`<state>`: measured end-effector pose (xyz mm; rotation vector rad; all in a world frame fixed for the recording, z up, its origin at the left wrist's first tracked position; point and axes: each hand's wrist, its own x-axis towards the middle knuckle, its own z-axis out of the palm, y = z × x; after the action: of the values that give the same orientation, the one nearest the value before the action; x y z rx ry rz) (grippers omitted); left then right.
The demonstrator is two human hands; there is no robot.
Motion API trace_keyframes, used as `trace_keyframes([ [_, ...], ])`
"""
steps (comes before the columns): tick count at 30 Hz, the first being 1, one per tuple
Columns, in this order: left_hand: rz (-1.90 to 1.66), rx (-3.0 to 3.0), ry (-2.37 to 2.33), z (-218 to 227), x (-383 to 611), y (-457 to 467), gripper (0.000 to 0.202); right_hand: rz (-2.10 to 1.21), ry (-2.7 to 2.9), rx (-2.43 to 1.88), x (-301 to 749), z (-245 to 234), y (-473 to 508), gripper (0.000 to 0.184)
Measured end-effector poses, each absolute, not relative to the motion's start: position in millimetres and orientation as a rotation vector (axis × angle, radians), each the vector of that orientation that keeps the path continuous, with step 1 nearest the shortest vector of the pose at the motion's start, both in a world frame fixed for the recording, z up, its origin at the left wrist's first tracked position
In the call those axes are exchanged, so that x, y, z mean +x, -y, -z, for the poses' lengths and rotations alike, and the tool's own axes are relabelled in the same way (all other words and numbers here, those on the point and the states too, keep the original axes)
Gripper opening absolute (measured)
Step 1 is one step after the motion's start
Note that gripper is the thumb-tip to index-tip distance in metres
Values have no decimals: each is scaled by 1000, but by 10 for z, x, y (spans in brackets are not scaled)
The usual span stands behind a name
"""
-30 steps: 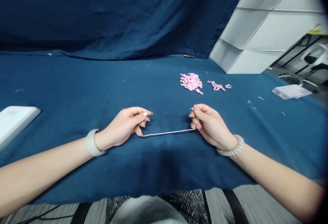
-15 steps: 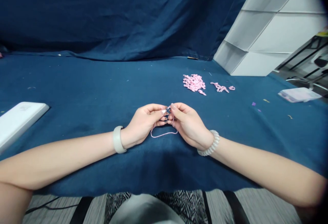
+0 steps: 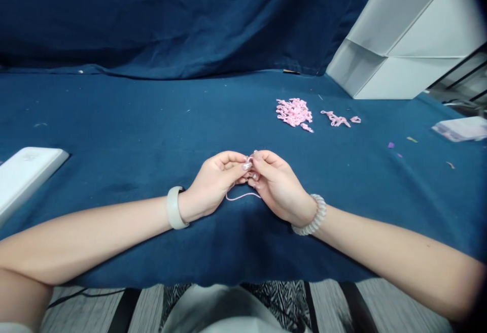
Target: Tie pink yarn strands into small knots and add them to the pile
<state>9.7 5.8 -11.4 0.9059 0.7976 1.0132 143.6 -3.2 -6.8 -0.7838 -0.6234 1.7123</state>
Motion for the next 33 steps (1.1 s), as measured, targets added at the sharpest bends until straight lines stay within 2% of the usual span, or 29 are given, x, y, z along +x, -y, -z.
trace_keyframes([
  [20,-1069,1028,-840,162,140,-62,20,-1624,557,-856,1331,23,35,20],
  [25,-994,951,-867,146,132,-84,34,-1591,546,-885,1389,11,-5,16],
  [30,-990,974,-880,128,130,-78,24,-1588,539,-875,1423,-13,-18,10],
  [33,-962,969,-925,78,132,-55,24,-1605,521,-856,1423,-34,0,13],
])
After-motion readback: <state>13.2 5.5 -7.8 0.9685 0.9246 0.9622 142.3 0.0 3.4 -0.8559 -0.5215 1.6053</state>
